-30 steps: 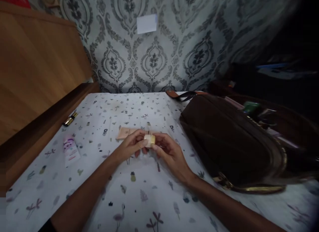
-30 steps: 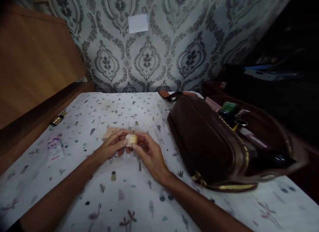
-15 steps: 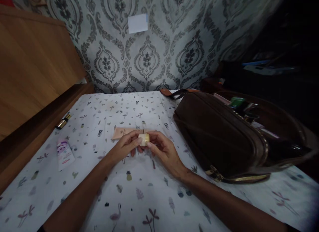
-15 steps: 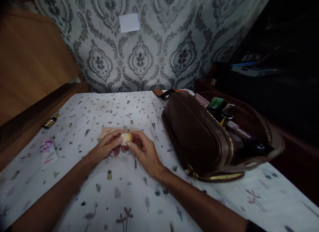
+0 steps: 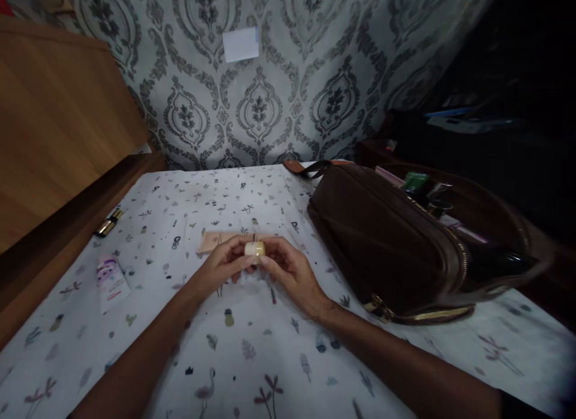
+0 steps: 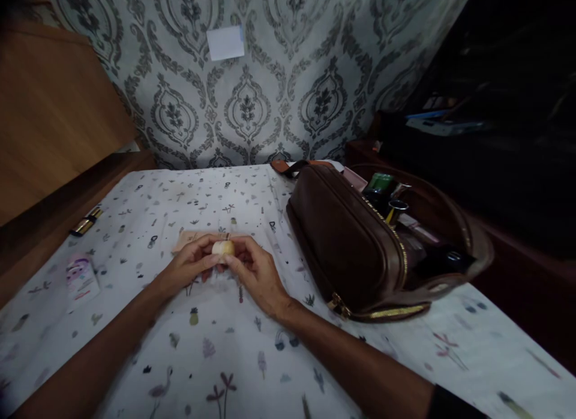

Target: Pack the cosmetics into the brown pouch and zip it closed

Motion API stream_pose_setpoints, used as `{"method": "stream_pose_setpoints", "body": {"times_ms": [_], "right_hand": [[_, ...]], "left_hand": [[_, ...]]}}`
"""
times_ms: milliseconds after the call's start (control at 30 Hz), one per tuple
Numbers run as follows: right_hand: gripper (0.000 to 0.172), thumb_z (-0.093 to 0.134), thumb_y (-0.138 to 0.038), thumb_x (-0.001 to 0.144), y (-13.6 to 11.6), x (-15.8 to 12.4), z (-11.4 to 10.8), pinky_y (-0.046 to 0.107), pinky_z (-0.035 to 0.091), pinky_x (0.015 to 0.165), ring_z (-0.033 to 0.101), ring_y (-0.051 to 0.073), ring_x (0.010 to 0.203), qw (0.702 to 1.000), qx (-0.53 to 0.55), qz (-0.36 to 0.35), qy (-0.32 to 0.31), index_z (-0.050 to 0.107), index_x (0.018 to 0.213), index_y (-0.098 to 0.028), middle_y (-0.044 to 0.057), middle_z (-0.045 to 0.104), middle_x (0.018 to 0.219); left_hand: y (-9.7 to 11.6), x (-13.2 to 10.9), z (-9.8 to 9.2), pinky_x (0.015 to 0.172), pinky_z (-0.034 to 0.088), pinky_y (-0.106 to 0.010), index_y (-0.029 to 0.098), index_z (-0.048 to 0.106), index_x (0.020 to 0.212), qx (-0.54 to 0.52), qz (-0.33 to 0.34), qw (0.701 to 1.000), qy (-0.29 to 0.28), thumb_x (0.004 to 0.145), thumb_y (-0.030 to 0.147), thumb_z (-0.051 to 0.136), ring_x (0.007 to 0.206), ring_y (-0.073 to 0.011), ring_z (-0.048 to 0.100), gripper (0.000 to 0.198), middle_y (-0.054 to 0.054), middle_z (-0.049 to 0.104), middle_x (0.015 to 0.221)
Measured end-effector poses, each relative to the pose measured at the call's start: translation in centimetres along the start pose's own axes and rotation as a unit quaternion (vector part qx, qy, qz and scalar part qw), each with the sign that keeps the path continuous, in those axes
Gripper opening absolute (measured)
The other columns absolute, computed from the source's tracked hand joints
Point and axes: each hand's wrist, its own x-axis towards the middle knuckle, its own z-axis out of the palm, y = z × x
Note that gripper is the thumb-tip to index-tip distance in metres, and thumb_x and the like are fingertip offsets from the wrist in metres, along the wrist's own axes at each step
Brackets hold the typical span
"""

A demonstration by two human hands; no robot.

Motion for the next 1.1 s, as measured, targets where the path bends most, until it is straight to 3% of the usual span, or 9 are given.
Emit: {"method": "stream_pose_setpoints", "body": {"times_ms": [233, 467, 600, 800, 967, 1100], "right_hand": [[0.032, 0.059, -0.048, 0.093, 0.0, 0.1, -0.2, 0.025, 0.048, 0.056, 0.056, 0.012, 0.063, 1.000, 0.000, 0.020, -0.004, 0.058, 0.103, -0.018, 0.001, 0.061, 0.081], [0.039, 0.060, -0.057, 0.090, 0.2, 0.2, -0.3, 0.025, 0.047, 0.052, 0.055, 0.011, 0.056, 0.999, 0.022, 0.048, -0.012, 0.056, 0.099, -0.019, -0.002, 0.058, 0.074], [0.039, 0.060, -0.057, 0.090, 0.3, 0.2, -0.1, 0.025, 0.047, 0.055, 0.055, 0.011, 0.059, 0.999, 0.028, 0.043, -0.012, 0.057, 0.100, -0.019, -0.001, 0.059, 0.076], [0.036, 0.064, -0.049, 0.089, -0.3, -0.3, 0.0, 0.027, 0.050, 0.072, 0.060, 0.014, 0.081, 1.000, 0.012, 0.002, 0.016, 0.060, 0.106, -0.018, 0.003, 0.063, 0.092], [0.040, 0.060, -0.057, 0.089, -0.2, -0.1, -0.1, 0.022, 0.045, 0.052, 0.054, 0.010, 0.056, 0.998, 0.049, 0.048, 0.005, 0.057, 0.098, -0.018, -0.002, 0.058, 0.076], [0.041, 0.062, -0.058, 0.088, -0.3, 0.1, -0.2, 0.019, 0.042, 0.045, 0.052, 0.007, 0.048, 0.994, 0.080, 0.076, 0.000, 0.056, 0.096, -0.018, -0.004, 0.056, 0.072]], "left_hand": [[0.0, 0.1, 0.3, 0.053, 0.041, -0.018, 0.019, 0.058, 0.114, 0.024, 0.009, 0.999, 0.023, 0.080, 0.046, 0.074, 0.074, -0.0117, 0.056, 0.047, -0.003, 0.063, 0.095], [-0.2, 0.1, 0.5, 0.079, 0.050, -0.027, 0.020, 0.060, 0.111, 0.034, 0.046, 0.998, 0.030, 0.080, 0.042, 0.075, 0.096, -0.0188, 0.061, 0.041, -0.005, 0.065, 0.103], [-0.2, 0.1, 0.6, 0.073, 0.049, -0.025, 0.019, 0.059, 0.109, 0.037, 0.048, 0.997, 0.041, 0.077, 0.045, 0.076, 0.090, -0.0179, 0.061, 0.044, -0.005, 0.066, 0.099], [0.5, -0.2, 1.0, 0.055, 0.044, -0.022, 0.020, 0.061, 0.119, 0.073, 0.017, 0.996, 0.055, 0.084, 0.049, 0.069, 0.074, -0.0148, 0.059, 0.046, -0.006, 0.067, 0.099], [0.5, -0.2, 1.5, 0.080, 0.057, -0.032, 0.021, 0.065, 0.109, 0.114, 0.037, 0.988, 0.101, 0.077, 0.046, 0.074, 0.099, -0.0246, 0.067, 0.042, -0.007, 0.070, 0.110], [0.3, -0.4, 1.5, 0.082, 0.059, -0.034, 0.023, 0.067, 0.107, 0.206, 0.044, 0.965, 0.154, 0.072, 0.048, 0.076, 0.100, -0.0263, 0.068, 0.044, -0.006, 0.070, 0.112]]}}
